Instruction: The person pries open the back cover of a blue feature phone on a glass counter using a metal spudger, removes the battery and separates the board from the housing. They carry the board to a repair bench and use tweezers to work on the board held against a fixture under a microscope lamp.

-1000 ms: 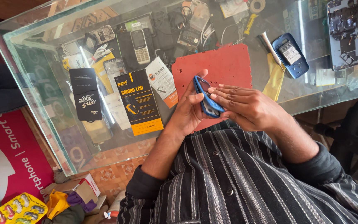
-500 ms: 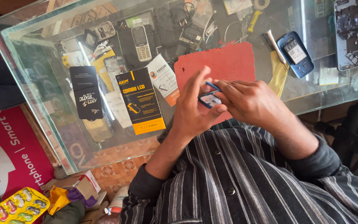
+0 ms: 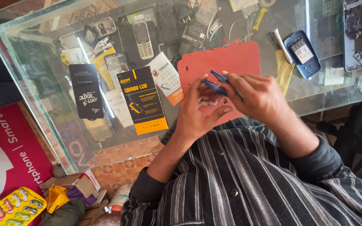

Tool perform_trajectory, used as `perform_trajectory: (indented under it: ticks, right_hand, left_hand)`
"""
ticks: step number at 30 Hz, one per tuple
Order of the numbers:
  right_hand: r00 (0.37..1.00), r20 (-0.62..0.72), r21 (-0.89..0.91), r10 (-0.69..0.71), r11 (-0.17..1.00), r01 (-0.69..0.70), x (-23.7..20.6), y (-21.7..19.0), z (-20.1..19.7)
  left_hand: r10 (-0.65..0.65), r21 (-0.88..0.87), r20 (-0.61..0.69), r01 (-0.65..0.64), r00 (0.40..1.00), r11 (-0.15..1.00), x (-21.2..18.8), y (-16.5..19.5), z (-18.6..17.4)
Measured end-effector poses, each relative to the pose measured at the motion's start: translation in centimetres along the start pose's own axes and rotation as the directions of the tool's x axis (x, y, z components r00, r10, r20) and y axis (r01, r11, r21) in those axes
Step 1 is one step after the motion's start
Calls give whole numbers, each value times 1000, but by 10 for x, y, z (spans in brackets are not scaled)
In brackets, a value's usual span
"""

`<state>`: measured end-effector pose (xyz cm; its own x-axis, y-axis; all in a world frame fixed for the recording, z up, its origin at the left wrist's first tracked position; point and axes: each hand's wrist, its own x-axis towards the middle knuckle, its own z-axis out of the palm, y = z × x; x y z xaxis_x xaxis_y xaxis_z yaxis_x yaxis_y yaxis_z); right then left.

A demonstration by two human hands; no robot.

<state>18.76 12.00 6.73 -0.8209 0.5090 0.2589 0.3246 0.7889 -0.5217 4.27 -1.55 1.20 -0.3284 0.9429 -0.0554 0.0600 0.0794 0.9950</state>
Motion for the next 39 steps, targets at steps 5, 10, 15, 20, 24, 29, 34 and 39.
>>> perform_trajectory:
  ticks: [5, 10, 15, 20, 24, 29, 34, 39]
  right_hand:
    - [995, -23, -22, -92, 996, 92, -5, -8, 3]
    - [996, -91, -3, -4, 1000, 3, -9, -1, 7]
    - [918, -376, -79, 124, 983, -165, -13, 15, 7]
    - [771, -353, 384, 529, 834, -396, -20, 42, -12]
    - [823, -108, 157, 558, 827, -540, -34, 59, -25]
    - [855, 12, 112, 518, 849, -516, -51, 66, -20]
    - [859, -55, -14, 509, 860, -510, -55, 62, -12]
    - [892, -138, -142, 430, 883, -448, -53, 60, -6]
  left_hand:
    - [0, 28, -32, 1, 999, 1000, 5, -3, 8]
    - [-36, -122, -114, 22, 993, 992, 3, -14, 15]
    - [-59, -538, -51, 22, 997, 843, 6, -26, 7]
    - [-22, -629, -30, -1, 999, 778, 6, -32, -9]
    - [-249, -719, -23, 157, 968, 678, 4, -34, -15]
    - [-262, -828, -20, 131, 965, 545, 6, -36, -15]
    - [-254, -871, -27, 102, 967, 480, 4, -33, -17]
    - [-280, -855, 19, 161, 960, 493, 7, -38, -19]
